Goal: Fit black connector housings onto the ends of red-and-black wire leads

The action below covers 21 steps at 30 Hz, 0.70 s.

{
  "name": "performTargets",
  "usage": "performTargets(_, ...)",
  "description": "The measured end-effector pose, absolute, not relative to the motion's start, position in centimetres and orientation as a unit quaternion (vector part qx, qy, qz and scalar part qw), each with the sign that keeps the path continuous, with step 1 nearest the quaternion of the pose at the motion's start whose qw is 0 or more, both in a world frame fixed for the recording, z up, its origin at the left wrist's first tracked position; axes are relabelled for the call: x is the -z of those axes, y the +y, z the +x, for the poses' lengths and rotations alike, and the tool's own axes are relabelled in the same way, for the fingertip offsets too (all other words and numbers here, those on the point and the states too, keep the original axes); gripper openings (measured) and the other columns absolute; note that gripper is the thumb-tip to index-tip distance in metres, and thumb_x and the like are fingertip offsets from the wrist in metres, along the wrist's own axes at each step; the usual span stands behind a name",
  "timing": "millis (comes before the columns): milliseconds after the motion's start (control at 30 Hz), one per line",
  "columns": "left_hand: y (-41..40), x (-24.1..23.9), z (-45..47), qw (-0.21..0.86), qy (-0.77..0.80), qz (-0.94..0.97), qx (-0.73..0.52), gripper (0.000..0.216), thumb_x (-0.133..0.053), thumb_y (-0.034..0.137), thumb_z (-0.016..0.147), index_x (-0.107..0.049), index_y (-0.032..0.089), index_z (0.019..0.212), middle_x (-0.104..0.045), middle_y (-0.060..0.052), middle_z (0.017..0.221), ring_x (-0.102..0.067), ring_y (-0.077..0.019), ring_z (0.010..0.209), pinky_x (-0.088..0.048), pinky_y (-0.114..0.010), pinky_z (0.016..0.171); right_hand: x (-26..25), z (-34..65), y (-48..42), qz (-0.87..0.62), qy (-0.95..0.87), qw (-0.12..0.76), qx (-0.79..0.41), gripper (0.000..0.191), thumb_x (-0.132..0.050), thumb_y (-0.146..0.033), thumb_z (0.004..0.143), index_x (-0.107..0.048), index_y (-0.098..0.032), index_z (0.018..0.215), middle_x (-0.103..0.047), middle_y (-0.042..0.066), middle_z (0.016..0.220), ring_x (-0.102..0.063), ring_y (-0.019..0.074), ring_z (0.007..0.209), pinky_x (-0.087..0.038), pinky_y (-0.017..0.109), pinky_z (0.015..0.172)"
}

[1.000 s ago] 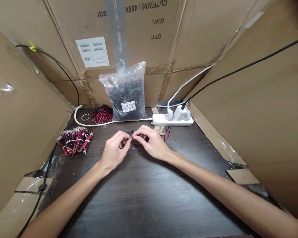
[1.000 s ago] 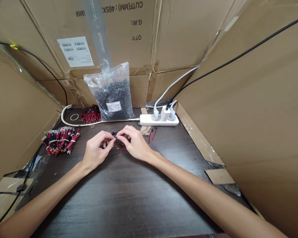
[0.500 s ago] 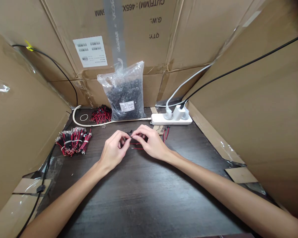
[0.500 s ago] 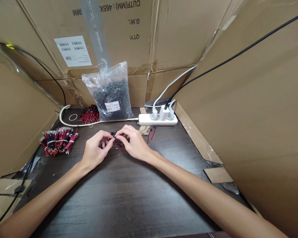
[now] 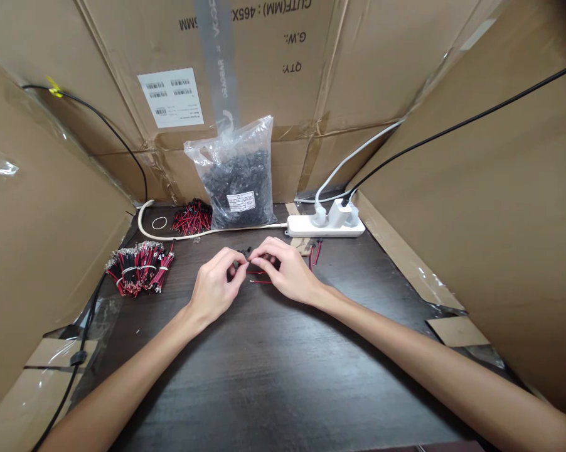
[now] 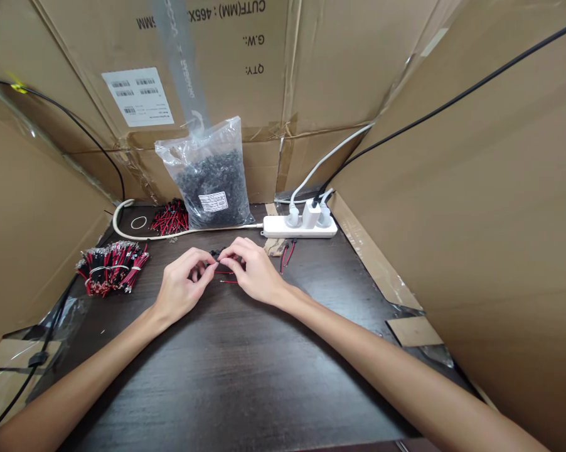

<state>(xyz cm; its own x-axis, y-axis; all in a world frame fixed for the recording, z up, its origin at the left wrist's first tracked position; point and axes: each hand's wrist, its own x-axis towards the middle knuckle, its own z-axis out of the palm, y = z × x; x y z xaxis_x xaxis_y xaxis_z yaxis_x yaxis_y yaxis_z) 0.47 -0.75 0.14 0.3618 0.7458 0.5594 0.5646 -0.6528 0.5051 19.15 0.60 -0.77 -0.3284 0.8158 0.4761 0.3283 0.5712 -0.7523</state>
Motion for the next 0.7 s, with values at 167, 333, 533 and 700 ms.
performTargets(167, -0.84, -0.12, 0.36, 0.096, 0.391, 0.823, -0.4, 0.007, -0.055, 0.018, 0.093, -0.06, 0.019, 0.088, -0.063, -0.001, 0.086, -0.052, -0.0087, 0.061, -0.045, -0.022, 0.058, 0.64, 19.13, 0.56, -0.382, -0.763, 0.436, -0.287, 0.013, -0.058, -0.018, 0.094, -0.069, -0.02, 0.088, -0.066, 0.005, 0.086, -0.058, 0.0183, 0.082, -0.045, 0.033, 0.074)
performTargets(333, -0.91, -0.12, 0.35, 0.08, 0.385, 0.827, -0.402, 0.008, -0.055, 0.017, 0.094, -0.06, 0.019, 0.088, -0.064, -0.001, 0.087, -0.052, -0.0083, 0.06, -0.044, -0.021, 0.057, 0.64, 19.06, 0.53, -0.392, -0.756, 0.437, -0.29, 0.013, -0.058, -0.019, 0.094, -0.069, -0.02, 0.086, -0.066, 0.004, 0.085, -0.059, 0.0179, 0.083, -0.045, 0.031, 0.073)
performTargets(533, -0.76, -0.21, 0.34, 0.077, 0.396, 0.842, -0.358, 0.011, -0.049, 0.017, 0.096, -0.058, 0.019, 0.09, -0.062, -0.002, 0.09, -0.053, -0.0091, 0.063, -0.043, -0.021, 0.058, 0.73, 19.08, 0.54, -0.4, -0.76, 0.428, -0.282, 0.012, -0.06, -0.015, 0.092, -0.069, -0.018, 0.085, -0.065, 0.003, 0.084, -0.057, 0.0168, 0.081, -0.044, 0.03, 0.072)
performTargets(700, -0.64, -0.12, 0.27, 0.076, 0.4, 0.852, -0.33, 0.009, -0.047, 0.017, 0.097, -0.054, 0.019, 0.093, -0.06, -0.002, 0.091, -0.053, -0.0097, 0.064, -0.043, -0.022, 0.058, 0.8, 19.07, 0.53, -0.402, -0.76, 0.43, -0.277, 0.012, -0.06, -0.015, 0.092, -0.068, -0.019, 0.084, -0.065, 0.003, 0.084, -0.057, 0.0167, 0.081, -0.044, 0.031, 0.071)
